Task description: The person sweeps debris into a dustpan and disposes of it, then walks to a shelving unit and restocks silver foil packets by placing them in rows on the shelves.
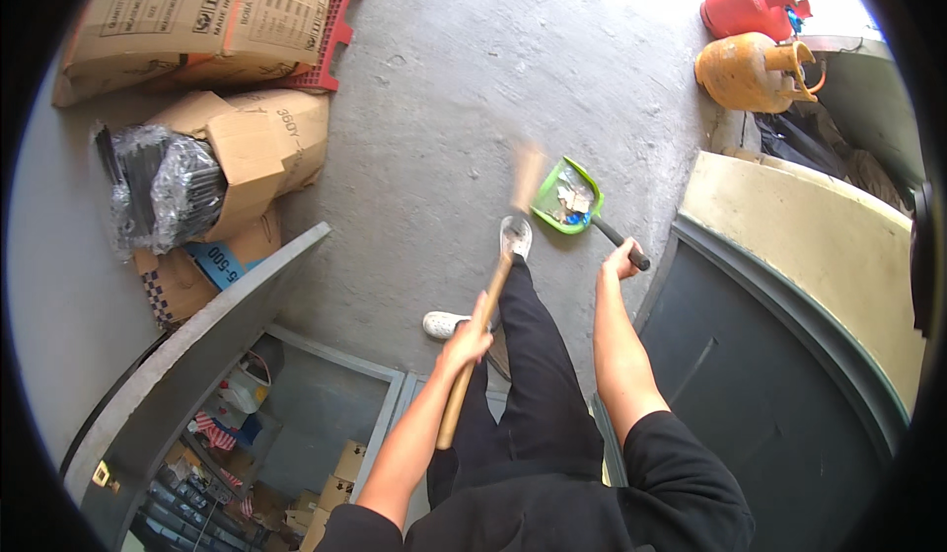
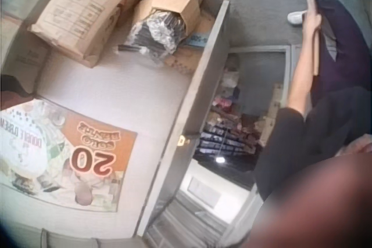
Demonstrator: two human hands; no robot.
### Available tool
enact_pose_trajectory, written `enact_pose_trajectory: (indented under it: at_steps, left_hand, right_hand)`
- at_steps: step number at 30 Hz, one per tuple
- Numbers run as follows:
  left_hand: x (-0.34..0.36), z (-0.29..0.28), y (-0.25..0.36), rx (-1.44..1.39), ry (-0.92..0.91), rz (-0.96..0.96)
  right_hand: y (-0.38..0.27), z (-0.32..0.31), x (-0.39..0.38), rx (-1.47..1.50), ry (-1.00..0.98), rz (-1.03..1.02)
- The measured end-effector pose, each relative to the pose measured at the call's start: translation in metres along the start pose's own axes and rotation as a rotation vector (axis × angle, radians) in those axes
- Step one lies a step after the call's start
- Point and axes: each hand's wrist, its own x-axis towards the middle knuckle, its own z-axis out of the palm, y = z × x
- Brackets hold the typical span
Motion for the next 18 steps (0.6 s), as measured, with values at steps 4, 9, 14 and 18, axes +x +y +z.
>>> enact_pose_trajectory:
  at_steps: [4,9,14,18]
  left_hand:
    - [-0.086,-0.004,0.012,-0.193,-0.181,-0.077]
    - [-0.125,-0.067,-0.001,-0.205,0.238,-0.067]
    - [-0.024,-0.108,-0.048,-0.581,0.443,-0.018]
    - [-0.006,-0.003,-0.033,-0.496,0.196,-0.115]
  right_hand:
    - [0.018,-0.007,0.032,0.057,-0.039,0.091]
    - [0.038,-0.029,0.068,0.203,-0.202,0.266]
    - [0.016,-0.024,0.037,0.274,-0.255,0.155]
    - [0.034,-0.012,0.045,0.239,-0.174,0.103]
